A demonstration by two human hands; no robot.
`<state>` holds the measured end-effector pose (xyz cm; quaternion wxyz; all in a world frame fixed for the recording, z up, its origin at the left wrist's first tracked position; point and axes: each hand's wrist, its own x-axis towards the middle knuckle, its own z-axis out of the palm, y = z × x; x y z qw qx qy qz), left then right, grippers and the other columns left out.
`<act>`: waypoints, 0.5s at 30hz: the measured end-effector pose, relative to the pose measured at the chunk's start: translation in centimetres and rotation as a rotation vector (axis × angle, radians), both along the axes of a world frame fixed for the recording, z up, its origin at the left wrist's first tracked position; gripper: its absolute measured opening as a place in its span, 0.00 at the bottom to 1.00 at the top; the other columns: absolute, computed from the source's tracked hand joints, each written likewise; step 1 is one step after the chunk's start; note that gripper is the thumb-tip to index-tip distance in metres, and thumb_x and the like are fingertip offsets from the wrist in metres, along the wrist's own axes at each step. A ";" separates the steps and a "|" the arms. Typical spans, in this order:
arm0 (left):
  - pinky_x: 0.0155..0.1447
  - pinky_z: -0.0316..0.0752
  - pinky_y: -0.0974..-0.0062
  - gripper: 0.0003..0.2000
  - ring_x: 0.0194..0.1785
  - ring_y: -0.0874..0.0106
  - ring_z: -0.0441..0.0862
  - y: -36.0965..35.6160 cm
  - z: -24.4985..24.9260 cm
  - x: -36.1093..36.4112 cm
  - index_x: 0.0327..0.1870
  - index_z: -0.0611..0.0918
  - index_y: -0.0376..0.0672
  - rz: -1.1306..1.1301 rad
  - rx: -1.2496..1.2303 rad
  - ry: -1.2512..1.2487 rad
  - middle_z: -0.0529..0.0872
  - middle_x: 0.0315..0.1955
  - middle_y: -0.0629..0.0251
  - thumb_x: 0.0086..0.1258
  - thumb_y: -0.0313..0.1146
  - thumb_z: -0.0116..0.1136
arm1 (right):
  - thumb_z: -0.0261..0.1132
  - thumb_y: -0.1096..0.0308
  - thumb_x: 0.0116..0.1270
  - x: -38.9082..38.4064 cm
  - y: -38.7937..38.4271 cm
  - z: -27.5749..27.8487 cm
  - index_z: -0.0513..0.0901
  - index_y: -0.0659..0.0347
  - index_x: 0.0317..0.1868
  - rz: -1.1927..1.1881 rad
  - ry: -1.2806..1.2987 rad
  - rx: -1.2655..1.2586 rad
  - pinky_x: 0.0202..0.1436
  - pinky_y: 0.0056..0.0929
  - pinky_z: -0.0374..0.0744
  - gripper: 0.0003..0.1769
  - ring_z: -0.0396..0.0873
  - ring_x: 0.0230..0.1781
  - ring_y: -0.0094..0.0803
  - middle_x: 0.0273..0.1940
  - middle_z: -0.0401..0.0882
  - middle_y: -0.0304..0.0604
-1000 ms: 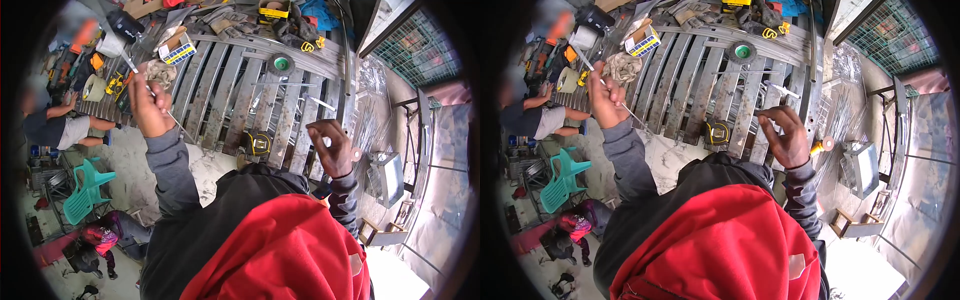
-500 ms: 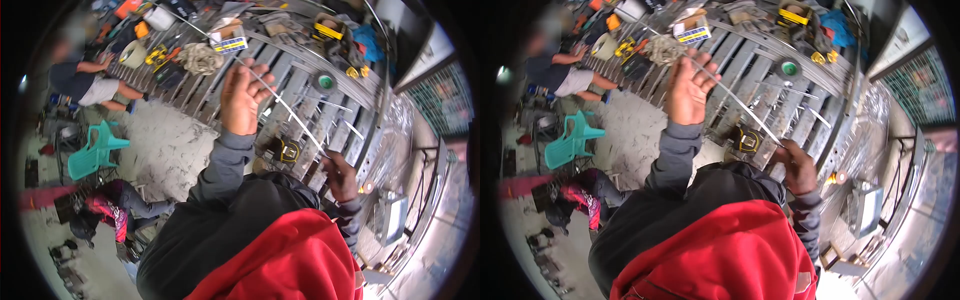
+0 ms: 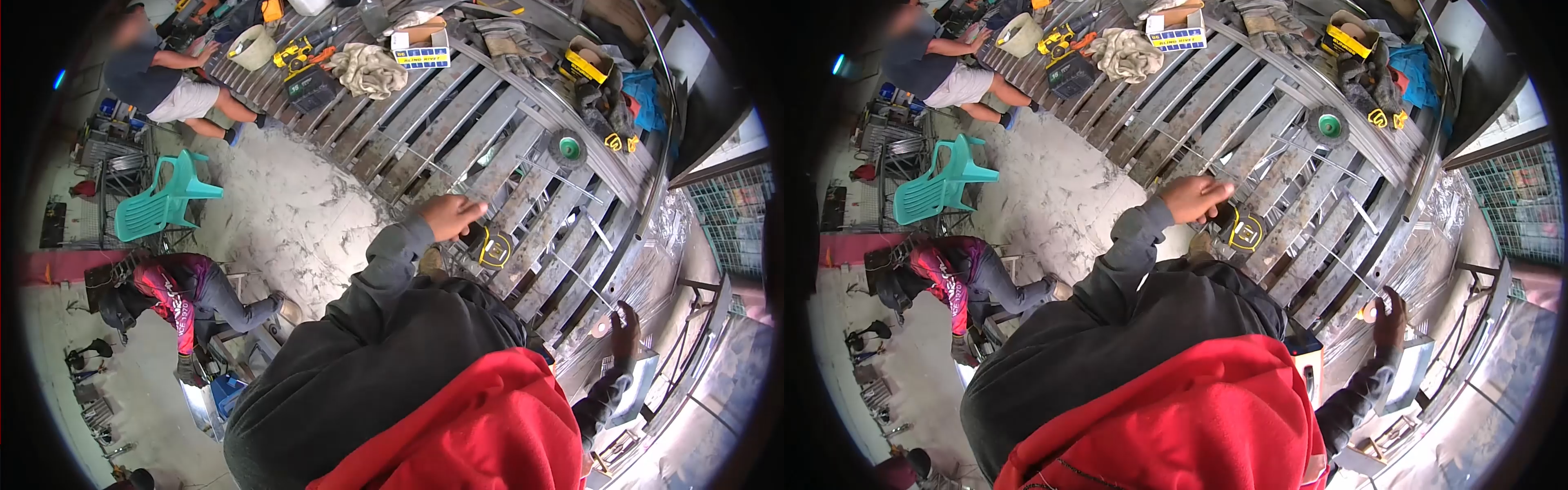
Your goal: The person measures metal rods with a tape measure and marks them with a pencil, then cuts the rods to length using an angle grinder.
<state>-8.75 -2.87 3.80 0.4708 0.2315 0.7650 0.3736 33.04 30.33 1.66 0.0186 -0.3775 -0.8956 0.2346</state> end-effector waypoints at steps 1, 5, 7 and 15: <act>0.36 0.79 0.71 0.22 0.32 0.72 0.86 0.1 0.0 0.4 0.54 0.80 0.38 -0.061 -0.020 0.085 0.87 0.39 0.60 0.80 0.53 0.57 | 0.68 0.66 0.72 -1.2 -0.9 0.1 0.81 0.59 0.63 0.007 -0.016 0.024 0.67 0.44 0.75 0.21 0.77 0.63 0.52 0.60 0.81 0.54; 0.72 0.67 0.50 0.21 0.71 0.55 0.72 0.1 -2.4 2.0 0.64 0.79 0.47 -0.008 0.224 0.929 0.74 0.68 0.58 0.76 0.46 0.60 | 0.70 0.59 0.71 -4.4 -3.4 -2.3 0.80 0.52 0.66 0.101 0.068 0.176 0.69 0.48 0.73 0.25 0.74 0.65 0.53 0.63 0.77 0.52; 0.74 0.63 0.45 0.21 0.73 0.55 0.70 0.2 -3.6 2.0 0.66 0.78 0.48 -0.057 0.107 0.989 0.73 0.69 0.59 0.76 0.46 0.59 | 0.70 0.58 0.70 -5.3 -4.5 -2.4 0.81 0.49 0.65 0.074 0.024 0.328 0.68 0.49 0.73 0.24 0.74 0.65 0.52 0.63 0.77 0.51; 0.78 0.54 0.35 0.21 0.77 0.54 0.65 0.4 -6.3 1.8 0.69 0.75 0.50 -0.169 0.035 0.972 0.71 0.71 0.60 0.78 0.43 0.56 | 0.69 0.61 0.70 -13.9 -9.1 -0.6 0.85 0.46 0.57 0.106 0.170 0.363 0.65 0.43 0.72 0.16 0.79 0.58 0.43 0.56 0.84 0.38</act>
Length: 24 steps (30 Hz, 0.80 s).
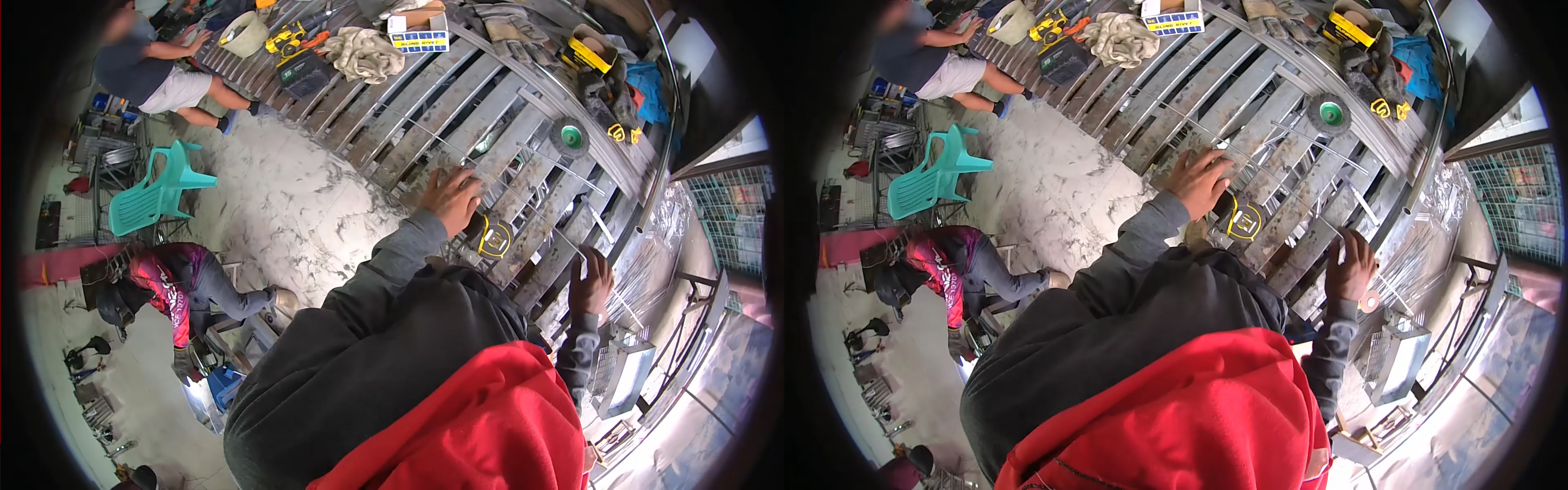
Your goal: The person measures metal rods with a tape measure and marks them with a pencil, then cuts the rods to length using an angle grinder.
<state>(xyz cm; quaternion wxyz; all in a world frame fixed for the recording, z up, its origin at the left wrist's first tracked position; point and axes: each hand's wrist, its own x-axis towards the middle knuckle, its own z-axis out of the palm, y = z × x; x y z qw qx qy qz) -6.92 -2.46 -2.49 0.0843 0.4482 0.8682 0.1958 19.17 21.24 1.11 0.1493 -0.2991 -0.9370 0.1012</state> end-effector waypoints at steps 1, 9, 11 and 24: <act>0.78 0.53 0.36 0.21 0.77 0.54 0.65 0.2 0.4 -0.2 0.69 0.75 0.49 0.006 0.022 -0.031 0.70 0.72 0.60 0.78 0.42 0.56 | 0.69 0.60 0.71 -1.0 -0.3 -0.3 0.85 0.45 0.57 0.007 0.015 0.006 0.64 0.42 0.72 0.15 0.79 0.58 0.42 0.56 0.84 0.36; 0.80 0.51 0.37 0.21 0.80 0.54 0.61 1.9 0.3 -1.2 0.70 0.75 0.48 0.053 0.025 0.036 0.68 0.74 0.60 0.78 0.40 0.56 | 0.67 0.56 0.71 -2.9 -0.5 -2.0 0.86 0.43 0.49 -0.048 -0.078 0.040 0.57 0.44 0.72 0.10 0.78 0.51 0.40 0.47 0.81 0.33; 0.80 0.51 0.36 0.21 0.78 0.55 0.63 1.9 0.5 -0.7 0.69 0.75 0.48 0.032 0.023 0.027 0.70 0.72 0.61 0.77 0.38 0.56 | 0.66 0.56 0.71 -1.7 0.4 -2.4 0.85 0.43 0.48 -0.031 -0.068 0.085 0.57 0.44 0.71 0.08 0.78 0.50 0.40 0.46 0.81 0.34; 0.58 0.78 0.66 0.11 0.52 0.58 0.85 -0.1 3.7 -0.1 0.56 0.84 0.45 -0.019 0.361 -0.125 0.87 0.49 0.61 0.79 0.30 0.53 | 0.73 0.68 0.65 -1.4 -1.2 1.7 0.86 0.55 0.49 0.166 0.137 -0.126 0.53 0.43 0.79 0.12 0.81 0.46 0.50 0.43 0.83 0.48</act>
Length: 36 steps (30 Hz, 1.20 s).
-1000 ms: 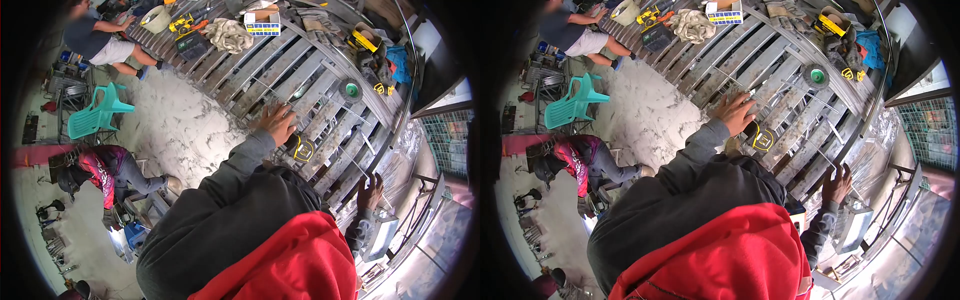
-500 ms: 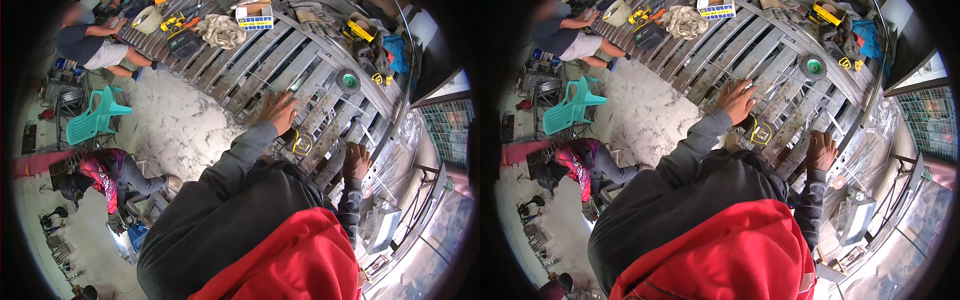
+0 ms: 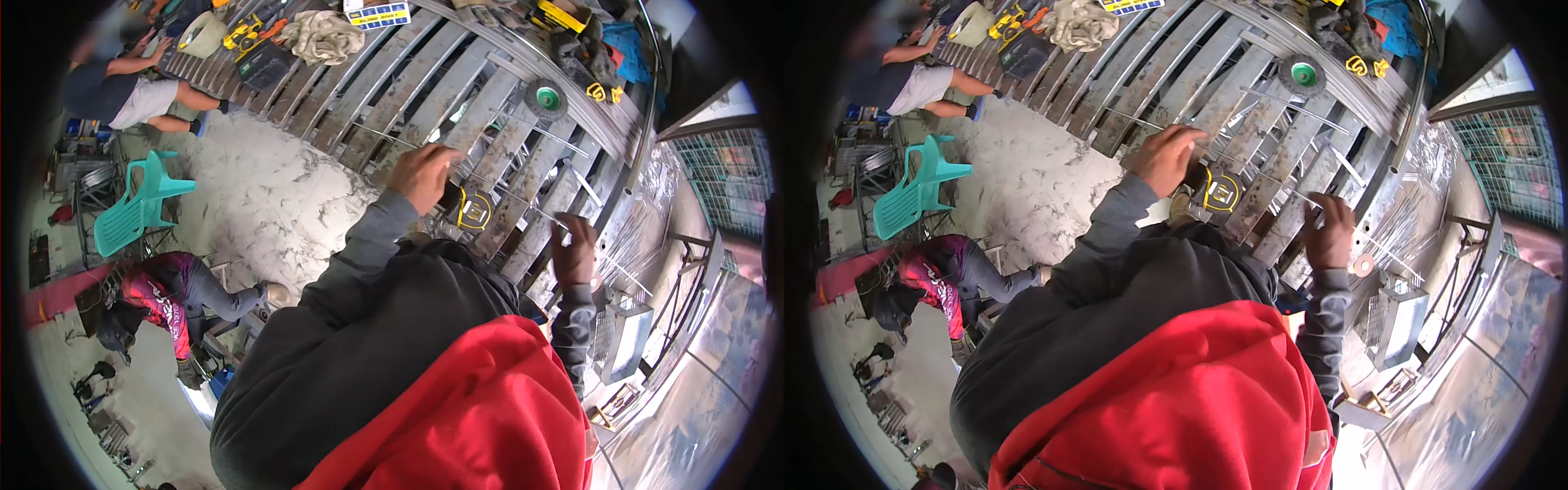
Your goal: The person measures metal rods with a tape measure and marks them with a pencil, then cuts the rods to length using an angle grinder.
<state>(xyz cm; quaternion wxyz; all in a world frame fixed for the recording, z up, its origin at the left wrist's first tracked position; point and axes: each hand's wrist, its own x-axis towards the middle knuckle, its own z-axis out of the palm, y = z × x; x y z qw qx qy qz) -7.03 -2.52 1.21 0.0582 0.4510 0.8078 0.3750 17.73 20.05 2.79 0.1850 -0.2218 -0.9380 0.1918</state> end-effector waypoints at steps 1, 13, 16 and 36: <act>0.58 0.78 0.66 0.11 0.52 0.58 0.85 -0.3 -0.4 0.1 0.56 0.84 0.45 -0.009 0.001 -0.001 0.87 0.49 0.61 0.79 0.30 0.53 | 0.73 0.68 0.66 -1.4 -1.5 0.4 0.86 0.57 0.49 0.052 -0.035 -0.077 0.54 0.44 0.80 0.12 0.82 0.47 0.49 0.45 0.84 0.48; 0.51 0.80 0.69 0.25 0.47 0.66 0.87 -2.6 0.3 4.7 0.64 0.76 0.36 0.074 -0.132 -0.698 0.87 0.46 0.50 0.80 0.50 0.59 | 0.77 0.62 0.53 -6.9 -9.8 -0.6 0.66 0.55 0.77 0.360 -0.131 -0.204 0.77 0.47 0.68 0.50 0.67 0.72 0.50 0.73 0.68 0.45; 0.51 0.80 0.69 0.25 0.49 0.64 0.87 -2.6 0.0 4.8 0.62 0.77 0.37 0.128 -0.139 -0.597 0.87 0.46 0.51 0.78 0.50 0.62 | 0.74 0.68 0.57 -6.6 -10.0 0.0 0.67 0.55 0.76 0.397 -0.049 -0.236 0.74 0.46 0.70 0.44 0.69 0.70 0.50 0.72 0.70 0.47; 0.70 0.74 0.74 0.34 0.69 0.73 0.75 -4.7 3.7 4.9 0.80 0.64 0.42 -0.451 0.151 -1.304 0.75 0.68 0.62 0.74 0.21 0.63 | 0.76 0.59 0.68 -5.8 -11.1 3.4 0.69 0.64 0.65 0.254 0.011 -1.331 0.65 0.31 0.75 0.33 0.77 0.60 0.31 0.56 0.79 0.47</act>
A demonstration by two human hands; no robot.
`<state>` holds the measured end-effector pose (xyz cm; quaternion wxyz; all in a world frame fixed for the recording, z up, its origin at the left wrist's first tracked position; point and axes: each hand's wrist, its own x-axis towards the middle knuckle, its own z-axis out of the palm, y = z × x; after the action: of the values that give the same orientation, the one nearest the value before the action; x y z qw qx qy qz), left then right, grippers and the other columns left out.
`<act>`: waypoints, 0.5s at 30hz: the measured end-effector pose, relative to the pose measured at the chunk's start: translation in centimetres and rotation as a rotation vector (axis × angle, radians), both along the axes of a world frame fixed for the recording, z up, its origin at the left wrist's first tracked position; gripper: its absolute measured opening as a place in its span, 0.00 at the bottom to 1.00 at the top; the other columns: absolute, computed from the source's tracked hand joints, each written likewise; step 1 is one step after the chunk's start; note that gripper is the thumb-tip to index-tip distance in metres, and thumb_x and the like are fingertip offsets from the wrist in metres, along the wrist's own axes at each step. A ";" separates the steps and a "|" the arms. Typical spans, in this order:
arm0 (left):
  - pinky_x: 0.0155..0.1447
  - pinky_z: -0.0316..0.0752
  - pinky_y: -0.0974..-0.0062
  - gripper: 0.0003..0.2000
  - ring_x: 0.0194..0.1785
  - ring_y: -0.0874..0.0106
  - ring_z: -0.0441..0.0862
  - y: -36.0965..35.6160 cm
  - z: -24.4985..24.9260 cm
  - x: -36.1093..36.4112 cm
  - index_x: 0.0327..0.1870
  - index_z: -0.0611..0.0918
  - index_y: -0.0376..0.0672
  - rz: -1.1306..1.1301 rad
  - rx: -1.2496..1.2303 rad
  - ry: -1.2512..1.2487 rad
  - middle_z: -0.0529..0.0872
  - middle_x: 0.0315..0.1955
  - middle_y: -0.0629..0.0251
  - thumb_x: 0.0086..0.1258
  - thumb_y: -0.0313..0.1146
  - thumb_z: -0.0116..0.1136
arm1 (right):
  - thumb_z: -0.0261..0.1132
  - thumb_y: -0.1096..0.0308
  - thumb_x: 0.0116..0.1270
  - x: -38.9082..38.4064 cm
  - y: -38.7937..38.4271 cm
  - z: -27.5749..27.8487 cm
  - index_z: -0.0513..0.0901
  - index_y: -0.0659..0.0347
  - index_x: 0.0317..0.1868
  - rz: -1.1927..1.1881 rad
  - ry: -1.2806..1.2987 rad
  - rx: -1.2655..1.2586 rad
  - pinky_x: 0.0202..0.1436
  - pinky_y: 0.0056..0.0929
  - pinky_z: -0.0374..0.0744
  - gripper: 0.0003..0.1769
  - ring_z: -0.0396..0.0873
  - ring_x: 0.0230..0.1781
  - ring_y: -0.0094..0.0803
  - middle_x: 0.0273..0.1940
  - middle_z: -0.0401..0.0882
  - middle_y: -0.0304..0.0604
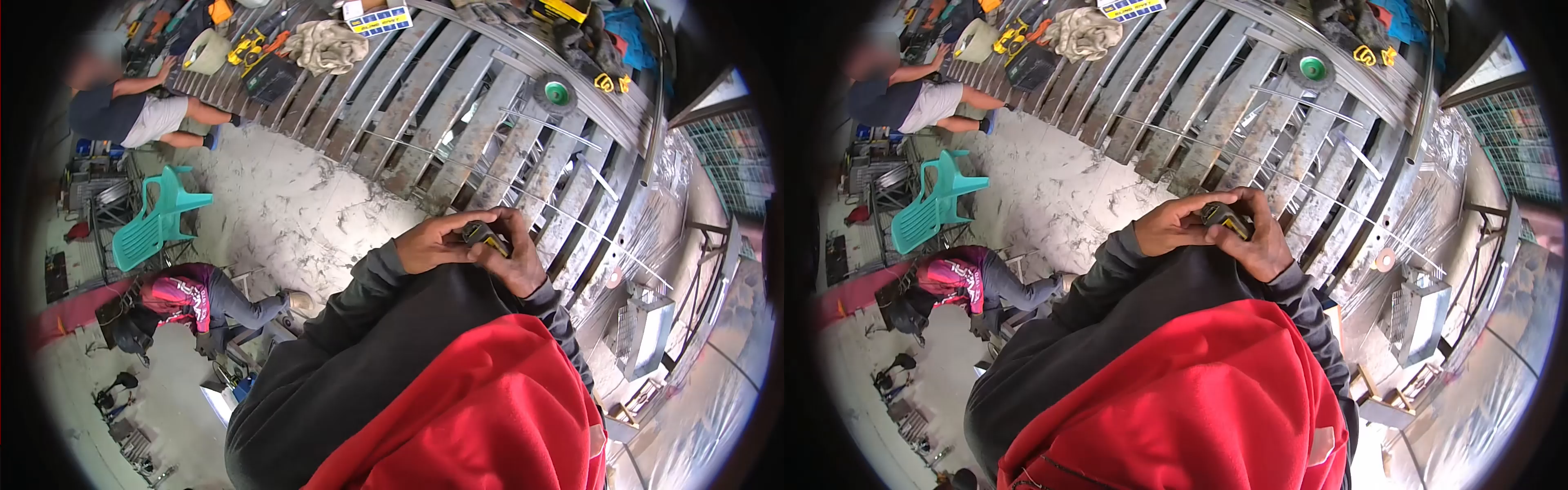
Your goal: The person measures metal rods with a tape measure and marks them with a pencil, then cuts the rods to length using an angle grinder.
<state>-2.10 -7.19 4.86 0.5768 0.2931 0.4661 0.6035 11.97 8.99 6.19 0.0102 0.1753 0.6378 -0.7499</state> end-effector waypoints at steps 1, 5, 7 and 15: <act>0.70 0.74 0.74 0.34 0.69 0.73 0.75 0.0 0.1 -0.2 0.80 0.64 0.42 0.009 0.002 0.003 0.75 0.68 0.62 0.74 0.21 0.63 | 0.75 0.59 0.67 -0.1 -0.2 0.2 0.69 0.64 0.65 -0.069 -0.049 -0.036 0.63 0.31 0.76 0.33 0.77 0.59 0.30 0.54 0.80 0.47; 0.67 0.77 0.76 0.27 0.65 0.75 0.77 -0.4 0.0 -0.9 0.73 0.71 0.40 0.062 -0.109 0.186 0.77 0.62 0.64 0.73 0.21 0.64 | 0.72 0.56 0.68 -0.4 0.1 1.7 0.79 0.65 0.58 -0.069 0.033 0.662 0.58 0.41 0.78 0.26 0.81 0.50 0.44 0.49 0.82 0.51; 0.66 0.78 0.76 0.24 0.64 0.75 0.78 -0.3 0.2 -1.2 0.69 0.73 0.39 0.098 -0.134 0.043 0.77 0.60 0.65 0.73 0.22 0.65 | 0.73 0.53 0.67 -0.2 0.5 2.6 0.82 0.65 0.56 -0.077 -0.003 0.678 0.57 0.46 0.78 0.26 0.79 0.49 0.52 0.50 0.81 0.54; 0.61 0.79 0.74 0.21 0.58 0.76 0.81 2.9 0.7 -1.3 0.64 0.73 0.38 0.001 -0.075 0.217 0.81 0.54 0.65 0.73 0.25 0.66 | 0.75 0.44 0.64 0.7 1.6 3.8 0.80 0.62 0.59 -0.003 -0.024 0.939 0.58 0.47 0.77 0.34 0.77 0.52 0.53 0.50 0.80 0.54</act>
<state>-3.40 -4.26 5.59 0.5332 0.3345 0.5481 0.5508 12.62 10.54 10.02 -0.0639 0.1705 0.9077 -0.3780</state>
